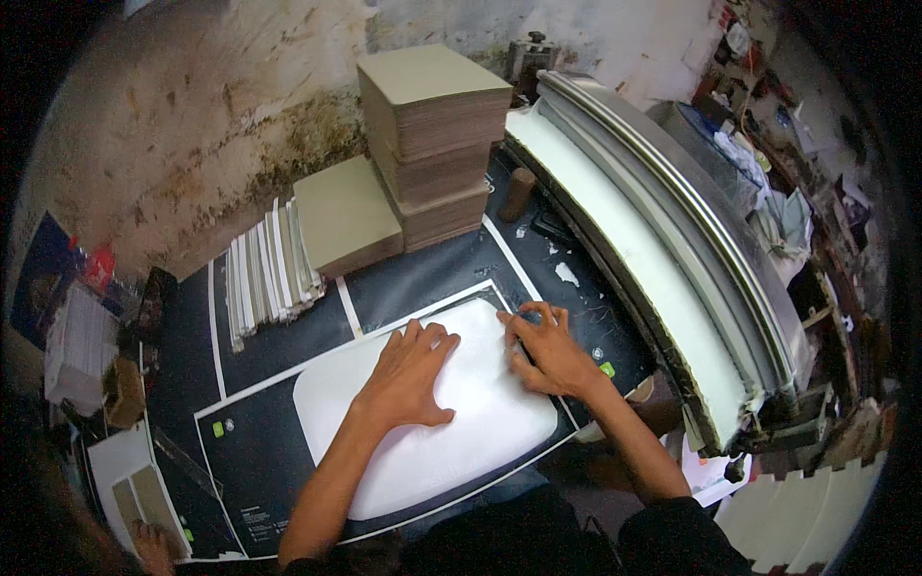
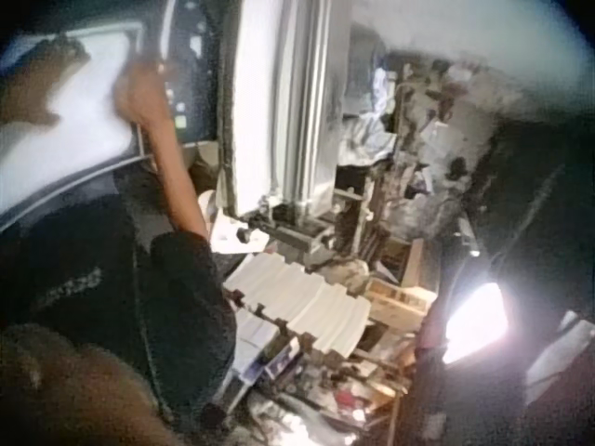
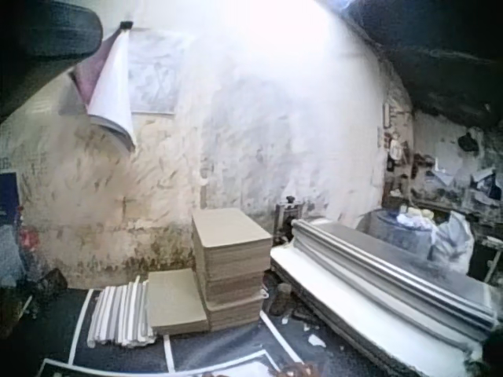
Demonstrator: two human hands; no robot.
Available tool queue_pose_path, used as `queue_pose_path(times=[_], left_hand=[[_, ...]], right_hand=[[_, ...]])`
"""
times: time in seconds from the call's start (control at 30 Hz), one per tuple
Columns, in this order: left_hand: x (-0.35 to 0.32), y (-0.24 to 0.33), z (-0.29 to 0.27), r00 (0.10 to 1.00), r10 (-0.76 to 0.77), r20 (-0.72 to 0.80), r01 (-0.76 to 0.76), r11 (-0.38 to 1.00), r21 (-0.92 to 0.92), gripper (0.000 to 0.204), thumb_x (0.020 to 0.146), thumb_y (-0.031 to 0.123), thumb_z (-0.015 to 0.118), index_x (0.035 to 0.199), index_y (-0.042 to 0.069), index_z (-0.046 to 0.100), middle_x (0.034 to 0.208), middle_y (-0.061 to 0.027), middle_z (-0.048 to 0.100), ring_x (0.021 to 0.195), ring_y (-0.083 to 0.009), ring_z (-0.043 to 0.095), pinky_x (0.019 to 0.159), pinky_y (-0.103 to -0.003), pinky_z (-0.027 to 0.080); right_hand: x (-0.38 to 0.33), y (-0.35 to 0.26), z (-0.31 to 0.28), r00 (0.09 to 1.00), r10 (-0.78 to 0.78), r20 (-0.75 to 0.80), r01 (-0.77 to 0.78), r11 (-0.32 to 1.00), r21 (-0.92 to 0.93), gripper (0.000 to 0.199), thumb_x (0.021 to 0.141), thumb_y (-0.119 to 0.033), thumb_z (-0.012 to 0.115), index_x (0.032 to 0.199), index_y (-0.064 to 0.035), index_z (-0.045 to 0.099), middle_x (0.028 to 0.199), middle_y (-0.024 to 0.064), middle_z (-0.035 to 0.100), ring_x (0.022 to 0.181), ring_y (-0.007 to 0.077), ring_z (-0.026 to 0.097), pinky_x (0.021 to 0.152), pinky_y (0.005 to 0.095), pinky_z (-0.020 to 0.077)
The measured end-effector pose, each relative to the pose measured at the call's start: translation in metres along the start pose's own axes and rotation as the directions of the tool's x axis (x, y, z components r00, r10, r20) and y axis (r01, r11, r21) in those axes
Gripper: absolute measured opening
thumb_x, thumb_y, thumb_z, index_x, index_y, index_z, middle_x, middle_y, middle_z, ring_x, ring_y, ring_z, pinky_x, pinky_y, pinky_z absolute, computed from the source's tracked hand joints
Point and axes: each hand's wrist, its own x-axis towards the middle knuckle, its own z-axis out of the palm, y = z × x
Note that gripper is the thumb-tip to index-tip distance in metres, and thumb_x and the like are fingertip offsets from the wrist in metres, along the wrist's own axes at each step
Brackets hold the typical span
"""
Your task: The person aligns cardboard sheets onto a larger paper base, folds the edges, and feeds the assembly through a rolling machine to create packaging units.
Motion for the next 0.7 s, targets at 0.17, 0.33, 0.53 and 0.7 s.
queue_pose_path(times=[0.17,0.33,0.53,0.7], left_hand=[[0.01,0.003,-0.003,0.991,-0.069,0.116,0.067,0.997,0.026,0.106,0.051,0.04,0.092,0.143,0.008,0.05,0.141,-0.0178,0.05,0.129,-0.0424,0.045,0.113,-0.052,0.039],[0.014,0.004,-0.005,0.987,-0.072,0.143,0.071,0.997,0.013,0.107,0.053,0.04,0.091,0.145,0.008,0.048,0.144,-0.0192,0.049,0.134,-0.0499,0.041,0.118,-0.055,0.034],[0.013,-0.004,0.004,0.993,-0.047,0.11,0.047,0.999,-0.001,0.106,0.051,0.035,0.092,0.143,0.005,0.049,0.139,-0.0185,0.051,0.123,-0.0425,0.049,0.108,-0.051,0.042],[0.007,0.0,0.003,0.996,-0.044,0.08,0.043,0.999,0.01,0.106,0.05,0.034,0.091,0.142,0.003,0.049,0.135,-0.0195,0.051,0.122,-0.0406,0.048,0.106,-0.05,0.043]], right_hand=[[0.012,0.009,0.01,0.997,-0.062,-0.042,0.063,0.998,0.017,0.063,0.09,-0.027,0.061,0.142,0.0042,0.045,0.114,0.0131,0.067,0.131,0.0397,0.043,0.11,0.0589,0.028],[0.035,0.008,0.009,0.996,-0.085,-0.032,0.086,0.995,0.051,0.063,0.089,-0.025,0.061,0.143,0.0033,0.045,0.115,0.0136,0.067,0.133,0.0378,0.042,0.11,0.0577,0.0274],[0.024,-0.001,-0.002,0.999,-0.028,0.033,0.029,1.0,-0.01,0.059,0.09,-0.027,0.059,0.141,0.002,0.05,0.116,0.0146,0.067,0.132,0.0376,0.043,0.112,0.0572,0.026],[0.021,-0.018,-0.024,1.0,-0.025,-0.011,0.025,0.999,-0.032,0.057,0.091,-0.028,0.063,0.139,0.0005,0.052,0.12,0.0163,0.065,0.129,0.0369,0.045,0.11,0.0568,0.0283]])
